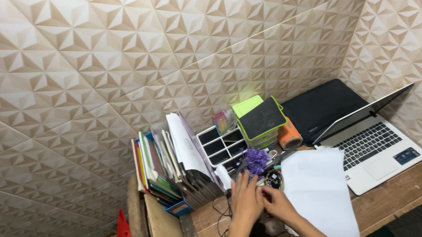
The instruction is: The person organizes a cluttered desk by placing loose papers into a vertical file holder, closing a laptop, and coiling a power adapter cable. The person then places the laptop into a black laptop bag and sets the coiled cable on the desk.
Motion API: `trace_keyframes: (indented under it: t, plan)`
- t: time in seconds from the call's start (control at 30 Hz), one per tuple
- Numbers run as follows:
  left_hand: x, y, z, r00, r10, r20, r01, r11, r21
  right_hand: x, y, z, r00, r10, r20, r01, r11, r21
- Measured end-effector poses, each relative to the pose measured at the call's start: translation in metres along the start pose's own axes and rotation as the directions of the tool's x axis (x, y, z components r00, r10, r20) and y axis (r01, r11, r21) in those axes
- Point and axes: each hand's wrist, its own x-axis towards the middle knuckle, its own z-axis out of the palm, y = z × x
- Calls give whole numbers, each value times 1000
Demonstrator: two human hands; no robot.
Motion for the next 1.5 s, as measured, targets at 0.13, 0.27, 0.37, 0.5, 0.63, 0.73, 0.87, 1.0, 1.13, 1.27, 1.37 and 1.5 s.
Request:
trace_keyframes:
  t: [0.13, 0.27, 0.37, 0.5, 0.63, 0.73, 0.87, 1.0, 1.13, 1.27, 1.37, 1.5]
  plan:
    - [-23, 13, 95, 953, -262, 149, 301, 863, -406, -42, 40, -93, 918, 271, -291, -328, 929, -170]
    - [-19, 17, 183, 940, -299, 162, 339, 871, -356, -68, 77, -163, 836, 287, -468, -364, 928, -81]
    - [-11, 24, 217, 882, -394, 258, 452, 862, -229, -78, 98, -198, 798, 155, -583, -364, 894, -261]
    - [5, 57, 230, 709, -554, 437, 594, 803, 53, -70, 115, -223, 769, 289, -570, -544, 765, -346]
    - [5, 86, 241, 622, -608, 494, 645, 755, 116, -62, 121, -231, 731, 483, -483, -632, 745, -211]
    - [-10, 85, 262, 692, -567, 446, 615, 787, 47, -59, 112, -234, 697, 540, -472, -686, 693, -220]
    - [-25, 68, 285, 783, -508, 359, 561, 826, -55, -60, 103, -241, 732, 416, -539, -660, 629, -411]
    - [-35, 66, 287, 776, -528, 344, 604, 779, -167, -59, 112, -247, 685, 517, -514, -697, 670, -255]
    - [-40, 68, 280, 810, -504, 299, 577, 777, -253, -55, 129, -255, 779, 501, -377, -560, 826, -60]
    - [-42, 67, 269, 805, -526, 275, 593, 734, -331, -46, 136, -268, 888, 374, -268, -324, 921, 214]
    - [-39, 66, 265, 778, -585, 228, 628, 720, -294, -48, 133, -275, 887, 414, -203, -334, 881, 335]
    - [-21, 55, 264, 772, -619, 143, 635, 741, -220, -54, 119, -283, 891, 435, -129, -358, 848, 391]
